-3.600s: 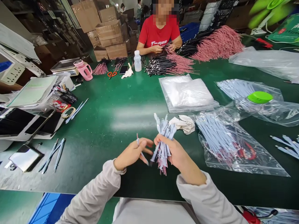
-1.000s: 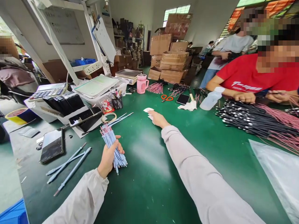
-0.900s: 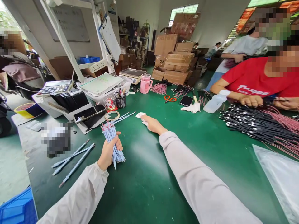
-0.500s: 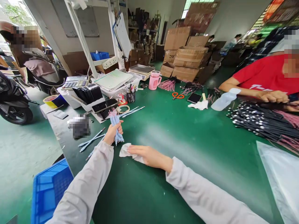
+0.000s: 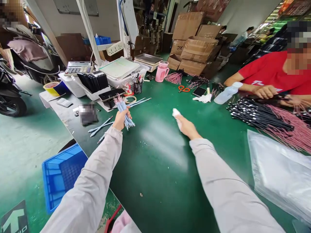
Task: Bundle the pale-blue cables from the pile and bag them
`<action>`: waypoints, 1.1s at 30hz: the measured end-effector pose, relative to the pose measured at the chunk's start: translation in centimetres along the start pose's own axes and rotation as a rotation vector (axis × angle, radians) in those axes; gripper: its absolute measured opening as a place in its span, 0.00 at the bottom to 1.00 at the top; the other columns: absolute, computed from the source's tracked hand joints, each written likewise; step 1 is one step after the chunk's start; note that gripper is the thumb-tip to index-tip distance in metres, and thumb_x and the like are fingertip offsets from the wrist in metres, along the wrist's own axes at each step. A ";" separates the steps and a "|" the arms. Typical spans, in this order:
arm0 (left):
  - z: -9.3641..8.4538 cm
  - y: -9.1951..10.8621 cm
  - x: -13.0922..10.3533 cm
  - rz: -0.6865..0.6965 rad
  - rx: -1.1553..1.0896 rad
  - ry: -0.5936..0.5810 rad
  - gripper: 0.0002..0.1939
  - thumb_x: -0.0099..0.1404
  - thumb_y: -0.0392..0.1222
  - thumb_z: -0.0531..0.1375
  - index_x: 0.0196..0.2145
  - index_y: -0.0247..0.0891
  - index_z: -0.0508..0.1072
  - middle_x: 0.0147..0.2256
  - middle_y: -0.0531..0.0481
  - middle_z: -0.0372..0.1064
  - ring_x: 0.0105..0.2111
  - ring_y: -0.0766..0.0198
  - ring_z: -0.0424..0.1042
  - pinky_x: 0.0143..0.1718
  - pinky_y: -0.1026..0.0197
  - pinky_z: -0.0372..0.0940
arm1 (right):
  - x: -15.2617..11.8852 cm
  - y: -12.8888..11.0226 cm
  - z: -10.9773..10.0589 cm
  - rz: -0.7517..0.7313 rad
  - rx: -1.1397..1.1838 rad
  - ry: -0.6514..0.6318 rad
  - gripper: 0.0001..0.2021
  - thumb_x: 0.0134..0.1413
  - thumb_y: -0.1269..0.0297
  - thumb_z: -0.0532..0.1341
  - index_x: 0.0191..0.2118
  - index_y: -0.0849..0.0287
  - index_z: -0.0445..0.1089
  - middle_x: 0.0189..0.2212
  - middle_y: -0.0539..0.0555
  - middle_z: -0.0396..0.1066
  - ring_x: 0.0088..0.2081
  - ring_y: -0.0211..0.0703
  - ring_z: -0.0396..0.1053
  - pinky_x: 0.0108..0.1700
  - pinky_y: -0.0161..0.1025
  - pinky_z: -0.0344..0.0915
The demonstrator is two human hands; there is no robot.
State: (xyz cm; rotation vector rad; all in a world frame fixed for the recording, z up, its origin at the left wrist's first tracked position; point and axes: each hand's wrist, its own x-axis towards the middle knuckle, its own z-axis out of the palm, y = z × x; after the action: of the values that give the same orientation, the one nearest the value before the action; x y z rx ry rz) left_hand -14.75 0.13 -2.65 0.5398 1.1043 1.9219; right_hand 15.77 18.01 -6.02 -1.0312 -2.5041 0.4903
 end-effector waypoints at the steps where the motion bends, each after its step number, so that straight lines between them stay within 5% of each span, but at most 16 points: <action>1: 0.4 1.0 -0.7 0.029 -0.022 -0.014 0.12 0.56 0.39 0.60 0.39 0.34 0.66 0.20 0.59 0.54 0.18 0.74 0.58 0.23 0.67 0.59 | 0.2 -2.4 1.4 -0.071 0.015 -0.046 0.21 0.55 0.74 0.51 0.55 0.61 0.63 0.56 0.58 0.60 0.58 0.48 0.56 0.59 0.44 0.52; 4: 1.7 4.4 -3.0 0.162 -0.099 -0.122 0.11 0.58 0.38 0.59 0.40 0.35 0.67 0.21 0.58 0.55 0.19 0.74 0.59 0.26 0.67 0.61 | -1.8 -10.1 5.0 -0.268 0.077 -0.176 0.20 0.57 0.72 0.51 0.54 0.54 0.63 0.57 0.50 0.58 0.58 0.41 0.55 0.60 0.41 0.52; 6: 2.4 6.3 -4.3 0.215 -0.100 -0.186 0.10 0.58 0.37 0.59 0.39 0.35 0.68 0.22 0.57 0.56 0.20 0.74 0.59 0.26 0.67 0.62 | -5.9 -15.3 6.8 -0.403 0.126 -0.255 0.19 0.58 0.71 0.51 0.54 0.48 0.63 0.57 0.44 0.59 0.57 0.36 0.57 0.58 0.37 0.54; 10: 4.0 8.0 -6.0 0.235 -0.046 -0.252 0.08 0.60 0.36 0.59 0.39 0.34 0.69 0.22 0.57 0.57 0.20 0.74 0.60 0.26 0.67 0.63 | -17.0 -25.7 9.4 -0.869 0.198 -0.380 0.20 0.58 0.71 0.51 0.56 0.60 0.60 0.58 0.50 0.57 0.61 0.39 0.49 0.62 0.38 0.45; 13: 5.1 8.0 -6.9 0.247 -0.014 -0.286 0.08 0.60 0.37 0.59 0.39 0.34 0.69 0.21 0.57 0.58 0.21 0.73 0.62 0.28 0.66 0.65 | -21.8 -29.9 8.5 -1.096 0.202 -0.381 0.18 0.62 0.69 0.45 0.51 0.64 0.66 0.54 0.52 0.63 0.57 0.36 0.55 0.61 0.30 0.47; 16: 5.4 8.3 -8.2 0.279 0.041 -0.332 0.07 0.60 0.38 0.60 0.38 0.36 0.69 0.23 0.55 0.63 0.26 0.69 0.68 0.33 0.62 0.68 | -22.6 -26.3 2.8 -0.892 0.235 -0.255 0.19 0.60 0.72 0.46 0.55 0.63 0.61 0.57 0.52 0.59 0.59 0.38 0.53 0.61 0.35 0.49; 18: 5.0 8.8 -9.2 0.317 0.094 -0.351 0.06 0.60 0.38 0.60 0.37 0.38 0.70 0.26 0.54 0.67 0.31 0.65 0.71 0.36 0.58 0.69 | -22.8 -19.3 -2.6 -0.460 0.190 -0.061 0.22 0.58 0.75 0.47 0.56 0.56 0.60 0.55 0.52 0.61 0.55 0.39 0.60 0.58 0.39 0.56; 21: 4.1 9.6 -9.9 0.351 0.141 -0.358 0.06 0.61 0.38 0.59 0.38 0.42 0.70 0.29 0.54 0.70 0.36 0.62 0.71 0.40 0.54 0.69 | -24.5 -6.8 -9.1 0.130 0.058 0.227 0.21 0.57 0.74 0.47 0.55 0.61 0.63 0.52 0.61 0.65 0.51 0.44 0.64 0.55 0.41 0.60; 23: 3.9 9.6 -9.9 0.352 0.135 -0.360 0.07 0.62 0.38 0.58 0.40 0.42 0.70 0.30 0.55 0.70 0.36 0.62 0.72 0.42 0.51 0.69 | -25.7 -1.0 -10.7 0.360 -0.053 0.263 0.23 0.54 0.77 0.44 0.54 0.68 0.63 0.52 0.66 0.64 0.55 0.49 0.60 0.57 0.46 0.56; 25: 4.5 8.9 -9.6 0.350 0.118 -0.365 0.09 0.63 0.38 0.58 0.42 0.40 0.69 0.29 0.54 0.70 0.34 0.62 0.72 0.42 0.49 0.69 | -25.9 0.8 -9.9 0.378 -0.090 0.240 0.24 0.50 0.79 0.44 0.52 0.72 0.64 0.51 0.71 0.64 0.55 0.56 0.60 0.57 0.56 0.53; 27: 5.9 7.6 -9.3 0.327 0.106 -0.391 0.09 0.62 0.39 0.58 0.41 0.39 0.69 0.29 0.53 0.70 0.34 0.61 0.72 0.41 0.48 0.68 | -25.4 -1.6 -6.8 0.290 -0.085 0.177 0.24 0.50 0.79 0.45 0.53 0.66 0.64 0.52 0.65 0.64 0.55 0.51 0.60 0.58 0.55 0.54; 30: 8.8 4.8 -9.1 0.283 0.125 -0.443 0.10 0.60 0.41 0.59 0.41 0.40 0.69 0.31 0.52 0.71 0.37 0.59 0.72 0.42 0.49 0.67 | -24.8 -11.4 0.0 0.045 -0.027 0.030 0.25 0.50 0.77 0.49 0.54 0.56 0.62 0.56 0.52 0.61 0.57 0.39 0.58 0.59 0.40 0.55; 33: 11.8 2.1 -9.2 0.265 0.245 -0.511 0.13 0.59 0.45 0.60 0.40 0.38 0.69 0.33 0.49 0.72 0.38 0.58 0.72 0.41 0.53 0.67 | -25.7 -22.9 5.5 -0.540 0.096 -0.239 0.24 0.54 0.75 0.51 0.57 0.56 0.59 0.59 0.50 0.56 0.61 0.34 0.49 0.62 0.36 0.46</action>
State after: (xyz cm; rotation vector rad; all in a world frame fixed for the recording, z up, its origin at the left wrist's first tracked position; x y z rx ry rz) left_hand -2.34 -2.23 5.57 1.2881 0.9649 1.7238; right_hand 16.48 -16.81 -5.97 -0.2432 -2.7831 0.5789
